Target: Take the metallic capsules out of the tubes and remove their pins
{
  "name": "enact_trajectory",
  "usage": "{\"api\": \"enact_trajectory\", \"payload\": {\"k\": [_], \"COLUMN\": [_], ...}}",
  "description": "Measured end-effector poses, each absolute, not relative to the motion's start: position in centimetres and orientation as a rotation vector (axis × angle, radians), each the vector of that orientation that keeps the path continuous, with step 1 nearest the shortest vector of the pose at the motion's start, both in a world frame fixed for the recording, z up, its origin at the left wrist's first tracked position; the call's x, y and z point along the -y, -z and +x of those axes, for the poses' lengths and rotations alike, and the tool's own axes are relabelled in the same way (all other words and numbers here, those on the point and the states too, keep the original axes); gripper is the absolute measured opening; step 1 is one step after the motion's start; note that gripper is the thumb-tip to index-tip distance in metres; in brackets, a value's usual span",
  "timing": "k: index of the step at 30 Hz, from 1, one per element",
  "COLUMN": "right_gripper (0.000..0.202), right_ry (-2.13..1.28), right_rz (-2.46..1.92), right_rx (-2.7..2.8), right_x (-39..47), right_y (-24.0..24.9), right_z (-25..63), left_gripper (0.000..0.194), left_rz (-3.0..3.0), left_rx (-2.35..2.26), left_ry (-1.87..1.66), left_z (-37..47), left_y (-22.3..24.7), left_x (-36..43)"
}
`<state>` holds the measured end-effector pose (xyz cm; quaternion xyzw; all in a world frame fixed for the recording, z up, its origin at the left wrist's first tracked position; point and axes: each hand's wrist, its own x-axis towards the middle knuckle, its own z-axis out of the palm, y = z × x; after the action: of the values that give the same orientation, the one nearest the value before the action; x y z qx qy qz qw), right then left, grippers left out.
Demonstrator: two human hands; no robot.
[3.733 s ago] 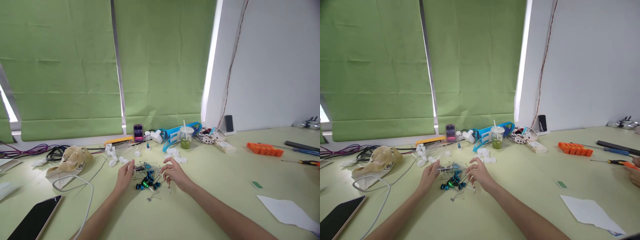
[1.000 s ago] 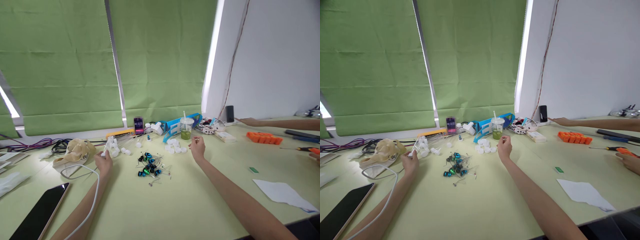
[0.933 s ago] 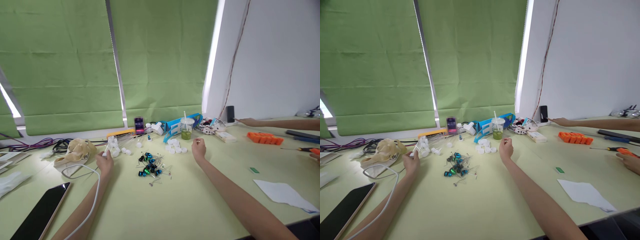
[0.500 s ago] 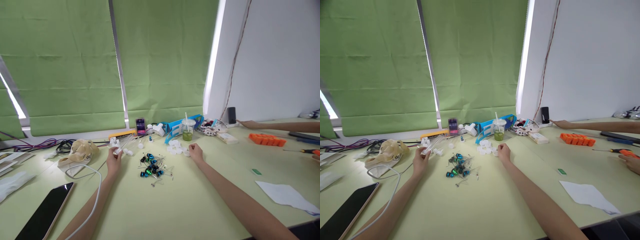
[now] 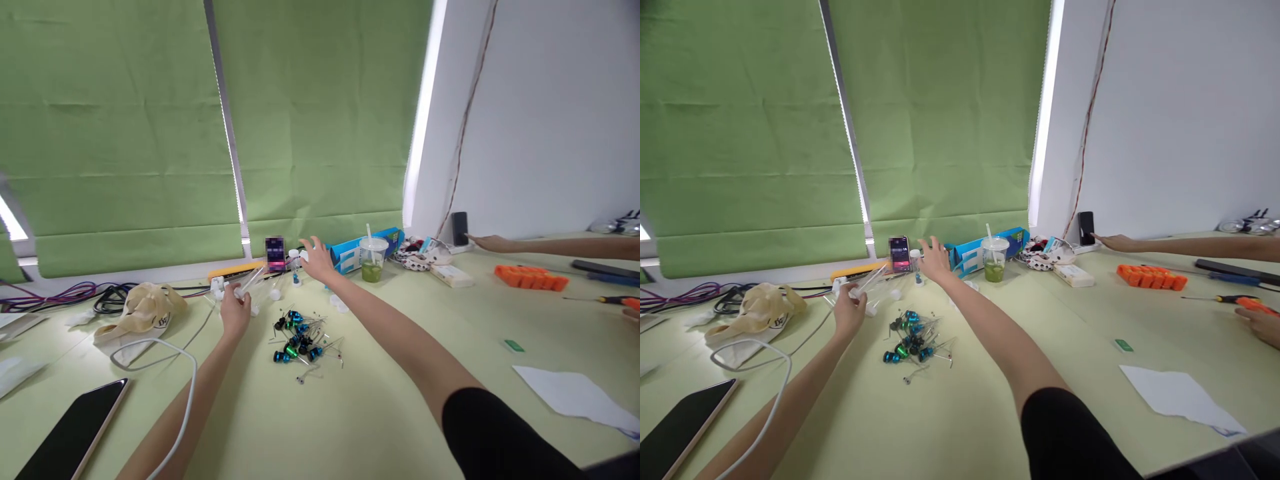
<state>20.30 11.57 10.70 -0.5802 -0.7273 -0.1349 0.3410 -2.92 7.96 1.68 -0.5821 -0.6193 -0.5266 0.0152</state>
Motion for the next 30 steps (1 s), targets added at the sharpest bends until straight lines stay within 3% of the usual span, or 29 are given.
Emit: {"api": "enact_trajectory", "payload": {"k": [5,9,16,20,25,30], "right_gripper": [0.057,0.04,0.022,0.02,0.019,0.026], "right_ry": [0.308,0.237,0.248,0.274,0.235,-0.147], "right_rz": [-1.607,-1.658,-1.638,-1.606,-1.442,-1.441], "right_rx": [2.084,2.136,2.098,2.016,1.776,1.471], "right_x": [-14.3,-15.0,-13.3,-10.8,-6.7,-2.3], "right_y": [-11.6,-10.4,-9.3,-9.0,-8.3,-7.3], "right_z": [17.3,16.8,18.7,20.9,24.4,27.6], "left_gripper": [0.033,0.041,0.06,0.056,0.043,0.036], "left_rz": [-1.898,-2.071,-2.334,-2.285,-2.151,-2.077], "left_rx": [1.858,1.761,1.916,2.005,1.921,1.907], "left_ry": [1.6,1.535,1.039,0.902,1.008,1.051], "left_z": [-2.1,-1.8,-0.1,1.4,2.5,2.9], "left_y": [-2.6,-2.6,-1.4,-0.9,-0.8,-1.0], "left_x": [-9.7,-10.3,-10.3,-10.6,-10.5,-10.5]}}
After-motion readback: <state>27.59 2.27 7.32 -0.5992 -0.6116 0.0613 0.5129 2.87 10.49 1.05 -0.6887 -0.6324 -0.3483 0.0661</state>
